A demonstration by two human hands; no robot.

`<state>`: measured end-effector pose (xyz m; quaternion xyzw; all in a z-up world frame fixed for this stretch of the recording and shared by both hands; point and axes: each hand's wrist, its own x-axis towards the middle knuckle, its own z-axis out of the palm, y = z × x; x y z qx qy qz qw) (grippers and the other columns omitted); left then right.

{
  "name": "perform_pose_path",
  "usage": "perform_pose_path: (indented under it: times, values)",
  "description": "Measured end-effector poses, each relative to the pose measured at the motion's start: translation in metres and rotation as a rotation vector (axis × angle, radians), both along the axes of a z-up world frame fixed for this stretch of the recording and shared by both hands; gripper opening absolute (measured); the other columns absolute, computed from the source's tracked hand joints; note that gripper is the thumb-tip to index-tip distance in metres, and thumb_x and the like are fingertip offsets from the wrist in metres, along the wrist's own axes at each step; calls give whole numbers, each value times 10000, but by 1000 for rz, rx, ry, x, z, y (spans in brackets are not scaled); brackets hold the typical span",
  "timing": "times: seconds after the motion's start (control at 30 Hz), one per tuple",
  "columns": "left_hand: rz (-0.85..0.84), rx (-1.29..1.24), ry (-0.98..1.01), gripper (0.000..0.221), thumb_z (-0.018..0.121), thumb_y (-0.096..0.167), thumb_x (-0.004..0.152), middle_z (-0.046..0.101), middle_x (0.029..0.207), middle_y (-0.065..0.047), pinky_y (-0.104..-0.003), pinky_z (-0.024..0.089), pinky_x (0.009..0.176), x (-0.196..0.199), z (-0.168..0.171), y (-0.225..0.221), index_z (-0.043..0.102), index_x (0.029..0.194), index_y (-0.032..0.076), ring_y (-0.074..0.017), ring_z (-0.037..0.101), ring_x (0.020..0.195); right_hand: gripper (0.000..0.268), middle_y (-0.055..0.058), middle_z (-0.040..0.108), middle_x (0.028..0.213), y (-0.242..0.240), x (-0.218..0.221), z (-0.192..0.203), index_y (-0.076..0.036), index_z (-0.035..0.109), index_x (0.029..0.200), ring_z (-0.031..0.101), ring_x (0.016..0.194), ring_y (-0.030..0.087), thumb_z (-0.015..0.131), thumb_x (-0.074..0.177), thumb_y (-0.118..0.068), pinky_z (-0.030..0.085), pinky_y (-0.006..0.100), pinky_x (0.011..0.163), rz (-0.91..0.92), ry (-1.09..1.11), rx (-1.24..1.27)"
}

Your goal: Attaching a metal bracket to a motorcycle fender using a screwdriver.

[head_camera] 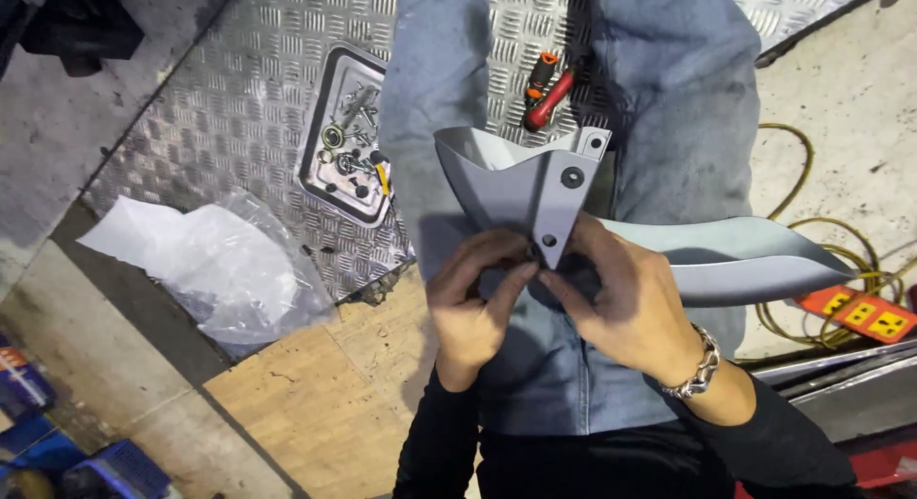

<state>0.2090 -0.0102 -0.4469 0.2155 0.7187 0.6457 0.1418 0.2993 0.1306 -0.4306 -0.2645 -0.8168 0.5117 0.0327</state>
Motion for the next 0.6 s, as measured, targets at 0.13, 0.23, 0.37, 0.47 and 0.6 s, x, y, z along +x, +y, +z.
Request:
perform_pose_path:
  times: [0.13, 0.23, 0.37, 0.47, 0.6]
  values:
    - [28, -49, 6, 178, 807, 3, 853, 756, 934, -169, -397, 666, 678, -6, 10, 1, 760, 1025, 2, -333, 771, 883, 282, 116, 730, 790, -2, -1, -7, -89, 668, 991, 745, 794, 344, 836, 775, -157, 587, 429, 674, 6, 3, -56]
    - [42, -95, 26, 149, 815, 6, 838, 762, 914, -172, -398, 673, 660, -8, 16, 5, 766, 978, -5, -337, 775, 862, 267, 146, 721, 799, -2, -2, -6, -59, 674, 1016, 734, 780, 375, 813, 803, -144, 589, 448, 654, 25, 39, -52]
    - [21, -135, 89, 128, 811, 16, 848, 751, 848, -158, -391, 654, 631, -14, 15, 9, 759, 963, -3, -297, 764, 748, 228, 158, 700, 783, -3, -6, -8, -41, 685, 1014, 713, 724, 388, 788, 862, -177, 578, 444, 604, 9, 70, -16]
    - [3, -190, 135, 142, 810, 24, 844, 741, 836, -145, -383, 641, 627, -14, 12, 9, 750, 971, 1, -296, 753, 720, 233, 141, 680, 751, -8, 0, -21, -45, 696, 1017, 699, 684, 374, 788, 879, -209, 571, 421, 588, 39, 76, 51]
    - [-15, -247, 230, 142, 818, 36, 837, 743, 829, -140, -384, 644, 633, -16, 20, 12, 754, 961, 9, -304, 759, 711, 240, 113, 662, 737, -10, 0, -22, -52, 697, 1009, 684, 662, 339, 787, 886, -238, 564, 404, 578, 44, 66, 84]
